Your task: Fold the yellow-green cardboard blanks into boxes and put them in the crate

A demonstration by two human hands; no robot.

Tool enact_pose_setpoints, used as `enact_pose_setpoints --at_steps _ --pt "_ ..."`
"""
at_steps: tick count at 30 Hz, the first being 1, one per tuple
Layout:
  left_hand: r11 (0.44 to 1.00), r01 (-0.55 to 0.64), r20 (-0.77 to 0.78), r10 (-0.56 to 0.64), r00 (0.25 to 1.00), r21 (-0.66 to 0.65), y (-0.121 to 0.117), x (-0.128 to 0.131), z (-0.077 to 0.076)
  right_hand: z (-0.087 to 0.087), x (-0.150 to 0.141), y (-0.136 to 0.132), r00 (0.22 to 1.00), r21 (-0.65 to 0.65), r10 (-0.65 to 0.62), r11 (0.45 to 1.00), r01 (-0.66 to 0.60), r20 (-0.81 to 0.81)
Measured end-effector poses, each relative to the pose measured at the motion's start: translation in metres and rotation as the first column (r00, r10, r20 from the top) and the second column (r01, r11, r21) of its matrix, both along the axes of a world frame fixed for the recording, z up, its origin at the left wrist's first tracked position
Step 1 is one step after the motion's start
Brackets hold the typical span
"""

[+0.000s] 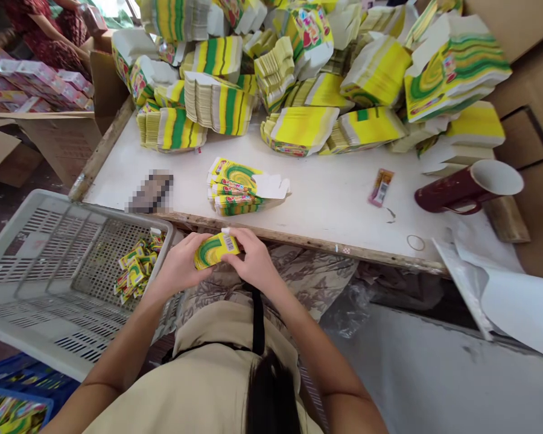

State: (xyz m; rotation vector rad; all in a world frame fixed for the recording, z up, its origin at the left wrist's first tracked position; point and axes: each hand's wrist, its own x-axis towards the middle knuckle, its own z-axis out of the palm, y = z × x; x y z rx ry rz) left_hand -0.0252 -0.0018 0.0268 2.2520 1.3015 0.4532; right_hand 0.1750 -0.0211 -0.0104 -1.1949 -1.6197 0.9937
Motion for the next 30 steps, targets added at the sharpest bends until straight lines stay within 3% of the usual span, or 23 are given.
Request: enact_pose_setpoints --at_steps 3,5,8,10,12,14,16,19,21,23,26,28,30 --pt "0.999 -0.033 -0.087 0.031 0.996 -0.025 0.002 -0.025 0.004 0.013 -0.001 0.014 0.995 0.083 -0.045 0.996 0.038 0.086" --pt "0.997 -0.068 -0.213 0.060 0.975 -0.027 0.004 -0.059 0.010 0.025 0.006 0.033 0.968 0.193 -0.188 0.969 0.155 0.166" --pt "0.979 -0.201 -0.429 0.198 0.881 0.038 0.003 -0.121 0.024 0.036 0.023 0.069 0.833 0.283 -0.433 0.894 0.347 0.345" --pt "0.938 -0.334 -0.517 0.330 0.790 0.090 -0.001 -0.152 0.031 0.035 0.033 0.090 0.748 0.262 -0.462 0.887 0.381 0.477" --pt "0.892 -0.438 -0.528 0.427 0.734 0.112 -0.005 -0.163 0.033 0.029 0.038 0.104 0.702 0.230 -0.442 0.896 0.380 0.559" --pt "0.878 -0.475 -0.457 0.446 0.770 0.056 -0.009 -0.155 0.029 0.023 0.038 0.110 0.687 0.233 -0.442 0.895 0.380 0.577" --pt "0.901 -0.430 -0.308 0.394 0.866 -0.055 -0.011 -0.132 0.021 0.023 0.036 0.111 0.682 0.270 -0.470 0.882 0.386 0.560" --pt "0.943 -0.253 -0.028 0.253 0.967 -0.217 -0.009 -0.086 0.005 0.031 0.031 0.101 0.695 0.325 -0.510 0.860 0.393 0.507" --pt "0.944 -0.109 0.169 0.168 0.971 -0.311 -0.004 -0.055 -0.004 0.038 0.026 0.088 0.744 0.318 -0.497 0.866 0.387 0.448" --pt "0.939 0.011 0.426 0.146 0.893 -0.343 0.002 -0.027 -0.012 0.041 0.017 0.069 0.845 0.233 -0.398 0.914 0.332 0.358" --pt "0.960 0.103 0.792 0.152 0.591 -0.261 0.008 0.007 -0.016 0.039 0.000 0.038 0.984 -0.003 -0.072 0.997 0.074 0.161" --pt "0.974 0.119 0.896 0.127 0.426 -0.195 0.010 0.024 -0.012 0.035 -0.014 0.021 0.998 -0.102 0.060 0.993 -0.058 0.019" --pt "0.984 0.096 0.944 0.116 0.310 -0.152 0.012 0.037 -0.005 0.032 -0.026 0.008 0.992 -0.139 0.075 0.986 -0.089 -0.105"
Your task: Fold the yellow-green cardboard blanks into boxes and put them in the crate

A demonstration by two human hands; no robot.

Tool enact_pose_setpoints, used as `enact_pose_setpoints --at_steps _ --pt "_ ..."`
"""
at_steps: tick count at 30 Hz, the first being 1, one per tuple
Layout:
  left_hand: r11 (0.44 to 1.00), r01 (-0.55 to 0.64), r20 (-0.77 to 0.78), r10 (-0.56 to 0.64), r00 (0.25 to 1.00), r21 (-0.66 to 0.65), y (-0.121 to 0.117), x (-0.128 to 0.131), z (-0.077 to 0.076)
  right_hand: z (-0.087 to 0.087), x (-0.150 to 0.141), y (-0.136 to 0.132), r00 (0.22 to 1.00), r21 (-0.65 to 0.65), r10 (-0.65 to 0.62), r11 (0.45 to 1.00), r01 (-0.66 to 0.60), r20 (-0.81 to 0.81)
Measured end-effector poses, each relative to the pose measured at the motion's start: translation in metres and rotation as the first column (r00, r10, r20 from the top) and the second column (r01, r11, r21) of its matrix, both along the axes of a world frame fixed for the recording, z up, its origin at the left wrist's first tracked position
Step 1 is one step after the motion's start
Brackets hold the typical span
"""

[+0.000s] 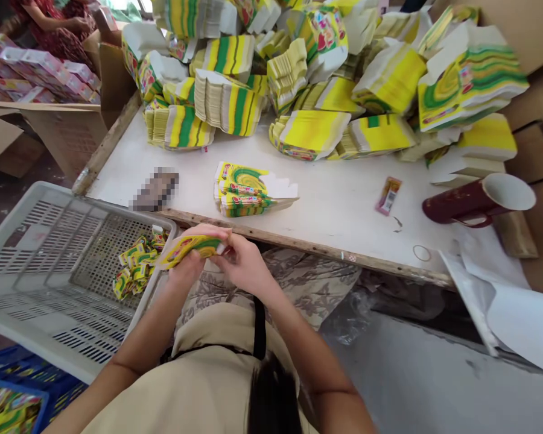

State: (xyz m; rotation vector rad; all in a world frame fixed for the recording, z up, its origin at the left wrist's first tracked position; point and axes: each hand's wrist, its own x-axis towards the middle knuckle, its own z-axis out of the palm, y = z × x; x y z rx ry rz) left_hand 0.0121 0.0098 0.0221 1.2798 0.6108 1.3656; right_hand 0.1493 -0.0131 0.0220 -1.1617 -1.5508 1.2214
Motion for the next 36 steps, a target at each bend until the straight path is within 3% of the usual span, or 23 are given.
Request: enact_pose_setpoints --at_steps 4,6,10,13,20,22,25,28,30,32,34,36 --pt "0.958 -0.258 0.199 0.279 0.939 -0.125 0.004 0.014 0.004 -0.003 -0.019 -0.013 0.977 -0.076 -0.050 0.996 0.034 -0.209" --pt "0.914 -0.353 0.150 0.385 0.911 -0.199 0.005 0.013 -0.003 -0.005 -0.024 -0.015 0.957 -0.104 -0.109 0.991 0.083 -0.269" --pt "0.932 -0.307 -0.067 0.299 0.952 -0.194 0.001 0.002 -0.021 -0.009 -0.017 -0.011 0.941 -0.146 -0.200 0.976 0.165 -0.274" --pt "0.947 -0.253 -0.136 0.229 0.964 -0.199 -0.005 -0.007 -0.022 -0.010 -0.008 -0.008 0.940 -0.167 -0.240 0.965 0.203 -0.243" --pt "0.864 -0.470 -0.260 0.419 0.870 -0.179 -0.014 -0.016 -0.022 -0.010 -0.008 -0.008 0.943 -0.141 -0.265 0.961 0.239 -0.201" --pt "0.883 -0.430 -0.293 0.368 0.883 -0.187 -0.013 -0.023 -0.025 -0.012 -0.003 -0.006 0.949 -0.079 -0.271 0.962 0.261 -0.162" --pt "0.943 -0.184 -0.309 0.094 0.946 -0.277 -0.009 -0.039 -0.018 -0.016 0.011 -0.002 0.960 0.152 -0.276 0.948 0.280 -0.049" --pt "0.952 0.056 -0.298 -0.150 0.943 -0.301 -0.002 -0.059 0.001 -0.017 0.027 0.001 0.935 0.500 -0.318 0.842 0.202 0.158" --pt "0.966 0.100 -0.457 -0.202 0.866 -0.237 0.001 -0.065 0.015 -0.016 0.031 0.001 0.896 0.654 -0.339 0.753 0.074 0.288" --pt "0.967 0.151 -0.687 -0.251 0.682 -0.204 0.001 -0.063 0.024 -0.015 0.029 -0.001 0.881 0.720 -0.307 0.692 -0.052 0.359" --pt "0.959 0.169 -0.818 -0.281 0.502 -0.226 -0.002 -0.054 0.024 -0.014 0.023 -0.005 0.892 0.733 -0.282 0.676 -0.078 0.354" --pt "0.972 0.100 -0.875 -0.234 0.425 -0.211 -0.007 -0.042 0.017 -0.015 0.016 -0.010 0.909 0.692 -0.327 0.720 0.062 0.258"
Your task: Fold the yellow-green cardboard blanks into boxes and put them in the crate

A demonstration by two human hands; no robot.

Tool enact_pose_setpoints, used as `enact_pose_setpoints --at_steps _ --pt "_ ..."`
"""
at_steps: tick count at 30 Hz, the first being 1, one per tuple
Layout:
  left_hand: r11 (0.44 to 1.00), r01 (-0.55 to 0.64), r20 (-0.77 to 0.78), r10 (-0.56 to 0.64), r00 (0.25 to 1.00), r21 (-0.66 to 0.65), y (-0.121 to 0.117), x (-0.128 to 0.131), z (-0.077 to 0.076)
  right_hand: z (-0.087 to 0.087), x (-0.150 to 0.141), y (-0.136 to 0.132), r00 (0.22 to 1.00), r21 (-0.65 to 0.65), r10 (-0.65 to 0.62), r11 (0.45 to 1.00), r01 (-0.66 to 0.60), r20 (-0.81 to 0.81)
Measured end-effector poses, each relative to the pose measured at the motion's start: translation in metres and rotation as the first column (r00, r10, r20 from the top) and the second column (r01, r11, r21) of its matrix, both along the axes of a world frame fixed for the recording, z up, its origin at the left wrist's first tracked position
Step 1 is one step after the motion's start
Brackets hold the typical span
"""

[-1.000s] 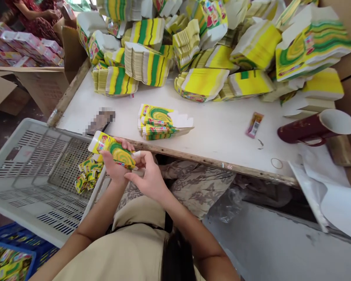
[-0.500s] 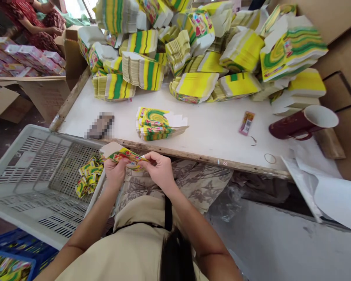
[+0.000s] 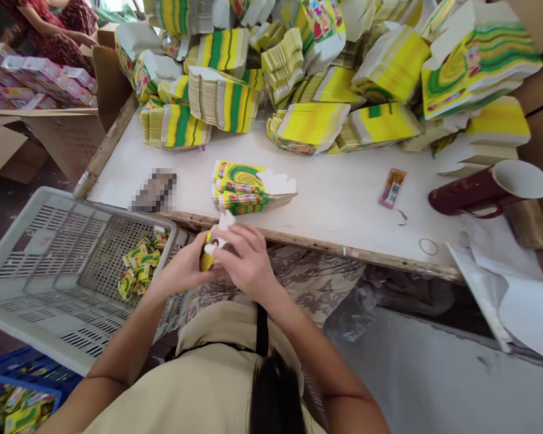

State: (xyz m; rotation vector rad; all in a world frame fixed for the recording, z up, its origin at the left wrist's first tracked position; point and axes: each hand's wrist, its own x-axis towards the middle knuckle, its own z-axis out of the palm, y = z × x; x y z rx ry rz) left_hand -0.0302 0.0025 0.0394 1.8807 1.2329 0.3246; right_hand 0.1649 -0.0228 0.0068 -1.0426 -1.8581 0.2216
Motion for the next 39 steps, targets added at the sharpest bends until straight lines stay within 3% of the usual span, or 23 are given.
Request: enact_pose_setpoints --at_steps 2,3,6,9,12,16,20,23,27,34,39 --pt "0.991 -0.088 -0.019 0.091 0.996 0.101 -0.005 0.009 -0.011 -0.002 -0.007 -0.004 0.963 -0.172 -0.138 0.980 0.099 -0.231" --pt "0.980 -0.114 -0.007 0.117 0.993 0.164 -0.008 0.012 -0.017 -0.004 -0.010 -0.005 0.916 -0.289 -0.192 0.953 0.088 -0.352" --pt "0.946 -0.099 0.053 0.087 0.995 0.310 -0.014 0.016 -0.030 -0.006 -0.017 -0.006 0.760 -0.573 -0.234 0.791 -0.214 -0.607" --pt "0.907 -0.076 0.085 0.044 0.995 0.414 -0.019 0.018 -0.036 -0.005 -0.020 -0.005 0.691 -0.647 -0.216 0.610 -0.456 -0.690" --pt "0.880 -0.047 0.096 0.001 0.995 0.473 -0.022 0.019 -0.035 -0.006 -0.018 -0.004 0.701 -0.657 -0.185 0.567 -0.496 -0.689" --pt "0.931 -0.038 0.057 0.018 0.998 0.362 -0.023 0.018 -0.033 -0.011 -0.013 -0.007 0.774 -0.623 -0.022 0.607 -0.493 -0.633" --pt "0.965 -0.046 0.038 0.038 0.999 0.258 -0.019 0.016 -0.038 -0.013 -0.013 -0.013 0.890 -0.529 0.161 0.754 -0.390 -0.427" --pt "0.935 -0.124 0.088 0.101 0.991 0.331 -0.016 0.016 -0.043 -0.014 -0.013 -0.011 0.939 -0.461 0.167 0.837 -0.296 -0.301" --pt "0.866 -0.215 0.000 0.241 0.970 0.451 -0.015 0.012 -0.040 -0.019 -0.006 -0.004 0.946 -0.396 0.089 0.893 -0.215 -0.312" --pt "0.891 -0.125 -0.070 0.172 0.983 0.436 -0.012 0.001 -0.027 -0.018 0.004 0.003 0.956 -0.486 0.199 0.827 -0.281 -0.214" --pt "0.895 0.013 -0.111 0.040 0.993 0.446 -0.005 0.002 -0.018 -0.010 0.018 0.008 0.938 -0.534 0.303 0.772 -0.346 -0.170"
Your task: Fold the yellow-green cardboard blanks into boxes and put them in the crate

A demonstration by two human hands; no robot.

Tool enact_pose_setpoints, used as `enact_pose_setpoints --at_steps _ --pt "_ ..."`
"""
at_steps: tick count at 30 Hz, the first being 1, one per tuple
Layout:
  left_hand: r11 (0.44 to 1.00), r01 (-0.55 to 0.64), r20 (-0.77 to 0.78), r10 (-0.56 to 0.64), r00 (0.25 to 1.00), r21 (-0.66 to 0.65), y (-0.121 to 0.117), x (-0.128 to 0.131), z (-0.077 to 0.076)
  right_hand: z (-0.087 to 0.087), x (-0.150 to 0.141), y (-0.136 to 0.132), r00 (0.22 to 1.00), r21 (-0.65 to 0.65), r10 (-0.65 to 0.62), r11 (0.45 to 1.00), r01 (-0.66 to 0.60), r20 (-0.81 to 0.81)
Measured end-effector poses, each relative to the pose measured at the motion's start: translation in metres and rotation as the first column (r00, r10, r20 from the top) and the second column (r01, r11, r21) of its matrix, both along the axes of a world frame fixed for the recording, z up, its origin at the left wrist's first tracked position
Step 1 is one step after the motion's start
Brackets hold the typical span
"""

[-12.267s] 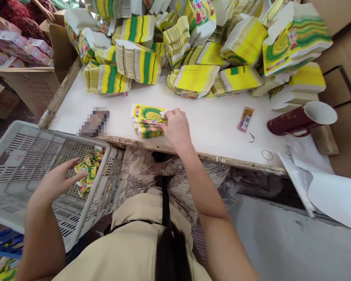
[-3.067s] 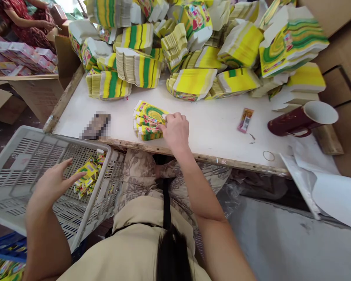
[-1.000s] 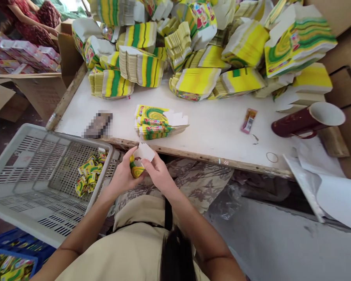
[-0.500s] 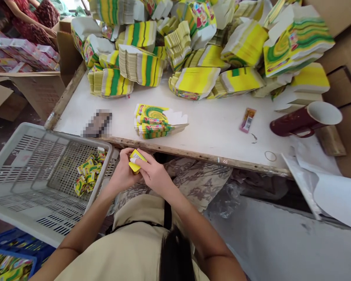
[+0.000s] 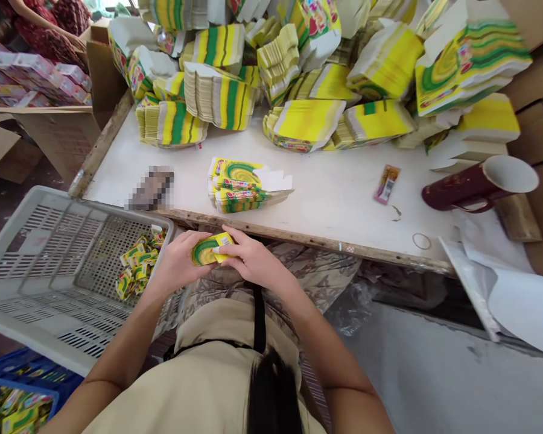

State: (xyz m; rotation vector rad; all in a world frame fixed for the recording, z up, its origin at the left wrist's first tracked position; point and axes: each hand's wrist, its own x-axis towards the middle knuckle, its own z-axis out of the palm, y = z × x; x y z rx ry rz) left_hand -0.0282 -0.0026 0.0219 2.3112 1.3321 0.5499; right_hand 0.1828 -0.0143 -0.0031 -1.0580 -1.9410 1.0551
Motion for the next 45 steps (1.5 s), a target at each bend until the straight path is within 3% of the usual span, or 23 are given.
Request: enact_pose_setpoints --at_steps 5,10,17,23,25,27,30,32,33,35,37,39,42,45 --pt "0.997 -0.006 -0.047 0.009 0.999 0.076 -0.002 0.009 0.003 0.000 -0.002 -0.001 0.987 -0.054 -0.144 0.989 0.140 -0.073" --pt "0.999 -0.028 0.018 0.027 0.999 0.033 -0.007 0.006 0.001 -0.005 -0.011 -0.002 0.936 -0.206 -0.129 0.977 0.062 -0.328" --pt "0.995 -0.091 0.039 0.090 0.995 0.032 -0.005 -0.005 -0.001 -0.004 -0.039 0.000 0.991 -0.053 -0.024 0.998 0.018 -0.128" --pt "0.992 -0.123 0.036 0.122 0.992 0.018 -0.003 -0.007 -0.002 0.002 -0.050 -0.001 0.995 -0.035 -0.096 0.995 0.095 -0.025" --pt "0.990 -0.143 -0.003 0.143 0.990 0.005 -0.003 -0.022 0.001 0.011 -0.040 0.008 0.991 0.042 -0.127 0.991 0.129 -0.036" --pt "0.981 -0.195 -0.088 0.196 0.977 0.011 -0.004 -0.051 0.007 0.024 -0.022 0.026 0.962 0.150 -0.271 0.951 0.272 -0.029" --pt "0.946 -0.316 -0.329 0.322 0.888 0.073 -0.009 -0.111 0.014 0.037 0.009 0.062 0.820 0.307 -0.569 0.793 0.527 0.061" --pt "0.910 -0.393 -0.495 0.405 0.769 0.134 -0.014 -0.147 0.014 0.038 0.024 0.083 0.717 0.373 -0.668 0.728 0.575 0.199" --pt "0.888 -0.432 -0.520 0.446 0.729 0.157 -0.017 -0.161 0.013 0.037 0.029 0.092 0.680 0.386 -0.673 0.733 0.561 0.290" --pt "0.875 -0.465 -0.486 0.468 0.738 0.137 -0.024 -0.174 0.009 0.033 0.031 0.102 0.628 0.381 -0.628 0.778 0.500 0.459" --pt "0.894 -0.444 -0.399 0.429 0.811 0.060 -0.029 -0.168 0.005 0.027 0.028 0.105 0.591 0.384 -0.600 0.800 0.461 0.540" --pt "0.913 -0.407 -0.320 0.380 0.868 -0.019 -0.030 -0.151 0.004 0.021 0.024 0.105 0.565 0.418 -0.619 0.786 0.456 0.546" --pt "0.928 -0.356 -0.206 0.330 0.921 -0.109 -0.025 -0.115 0.008 0.016 0.023 0.106 0.568 0.454 -0.646 0.763 0.460 0.511" --pt "0.948 -0.218 -0.058 0.211 0.976 -0.230 -0.020 -0.080 0.015 0.017 0.027 0.106 0.611 0.446 -0.661 0.748 0.491 0.436"
